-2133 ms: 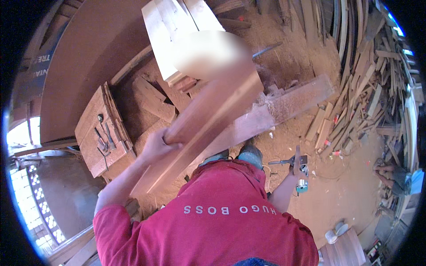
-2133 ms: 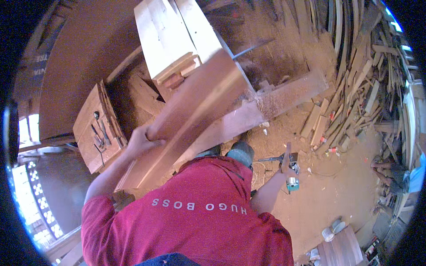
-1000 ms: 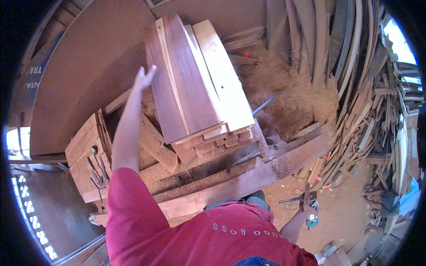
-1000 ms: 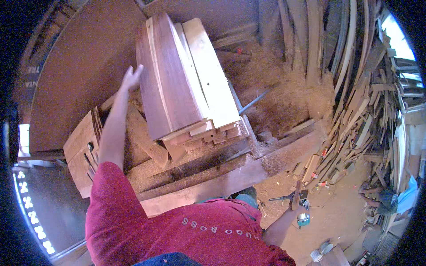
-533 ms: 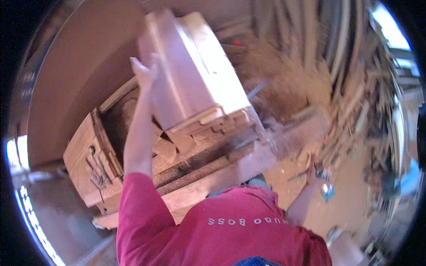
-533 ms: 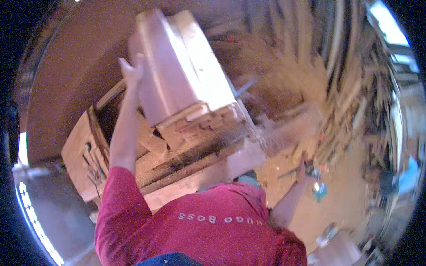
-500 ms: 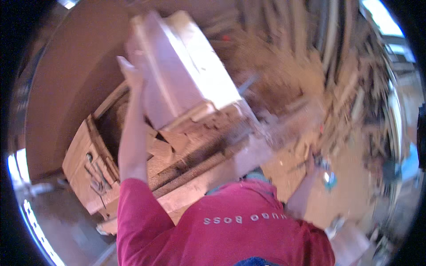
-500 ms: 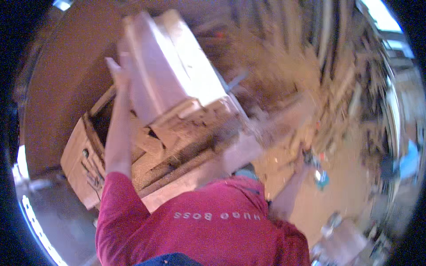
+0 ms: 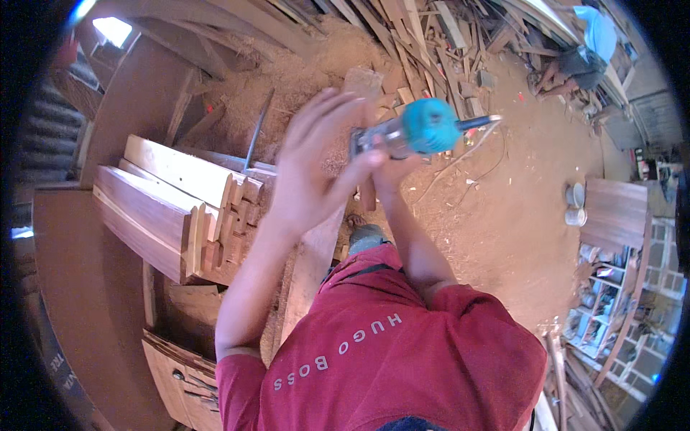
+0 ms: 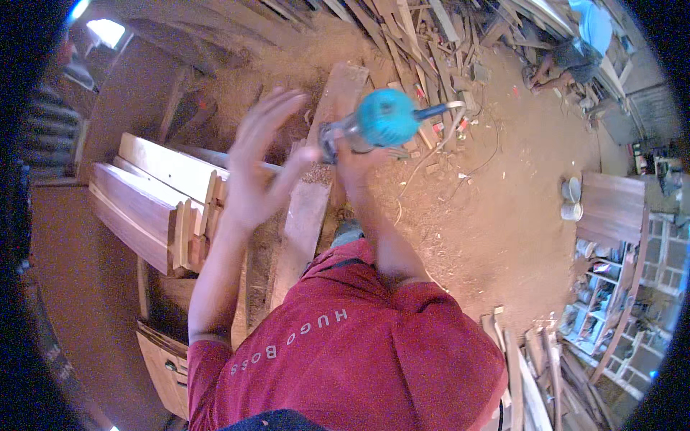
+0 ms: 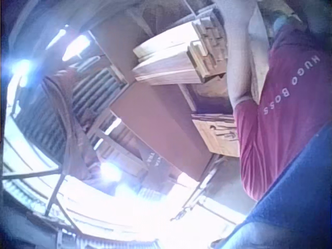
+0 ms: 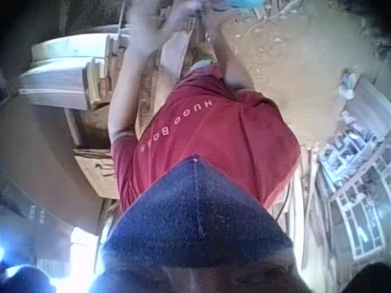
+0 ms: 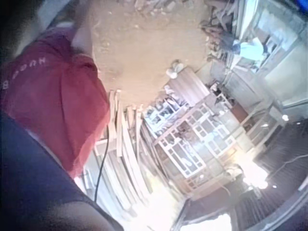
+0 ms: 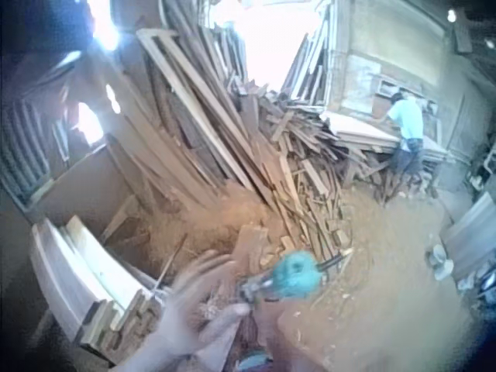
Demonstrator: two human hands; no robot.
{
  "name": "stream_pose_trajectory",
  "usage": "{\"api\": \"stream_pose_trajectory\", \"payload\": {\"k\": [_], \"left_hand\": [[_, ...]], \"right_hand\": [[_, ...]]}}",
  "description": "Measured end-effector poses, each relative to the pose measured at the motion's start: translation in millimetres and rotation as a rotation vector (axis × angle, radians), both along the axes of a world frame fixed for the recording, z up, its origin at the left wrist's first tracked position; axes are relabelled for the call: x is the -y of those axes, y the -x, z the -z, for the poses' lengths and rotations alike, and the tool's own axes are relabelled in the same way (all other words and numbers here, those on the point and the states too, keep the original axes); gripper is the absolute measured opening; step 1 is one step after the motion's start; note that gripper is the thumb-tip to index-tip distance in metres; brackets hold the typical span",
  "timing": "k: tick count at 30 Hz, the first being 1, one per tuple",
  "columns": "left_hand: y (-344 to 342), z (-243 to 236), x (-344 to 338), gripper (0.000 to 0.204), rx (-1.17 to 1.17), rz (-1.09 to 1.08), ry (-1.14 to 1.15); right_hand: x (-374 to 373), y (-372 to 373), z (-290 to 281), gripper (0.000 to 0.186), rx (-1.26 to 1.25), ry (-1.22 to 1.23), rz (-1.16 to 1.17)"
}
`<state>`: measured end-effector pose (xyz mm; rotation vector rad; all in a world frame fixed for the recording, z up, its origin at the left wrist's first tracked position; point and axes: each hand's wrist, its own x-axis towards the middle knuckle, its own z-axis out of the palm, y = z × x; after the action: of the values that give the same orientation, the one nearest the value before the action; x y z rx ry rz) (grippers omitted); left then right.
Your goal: The person uses a power router to round the edges of two different wooden boards, holding the tool with both hands and moving it along the grain while holding the boards steady on a workbench.
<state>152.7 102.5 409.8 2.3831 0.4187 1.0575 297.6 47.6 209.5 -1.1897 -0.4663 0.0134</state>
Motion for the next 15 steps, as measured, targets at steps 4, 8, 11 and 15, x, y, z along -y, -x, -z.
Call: {"api": "stream_pose_trajectory", "payload": {"k": [4, 8, 11, 15], "left_hand": [[-34, -3, 50, 0.045, 0.043, 0.162, 0.218], [-19, -14, 87, 0.033, -0.013, 0.252, 0.276], [7, -21, 129, 0.024, -0.099, 0.243, 0.334], [15, -9, 203, 0.044, -0.013, 0.228, 0.182]], "right_hand": [[34, 24, -24, 0.074, 0.004, -0.18, -0.213], [88, 41, -35, 0.077, 0.023, -0.236, -0.281], [158, 32, -90, 0.082, -0.3, 0.08, -0.619], [214, 47, -16, 0.08, 0.06, -0.187, -0.009]]}}
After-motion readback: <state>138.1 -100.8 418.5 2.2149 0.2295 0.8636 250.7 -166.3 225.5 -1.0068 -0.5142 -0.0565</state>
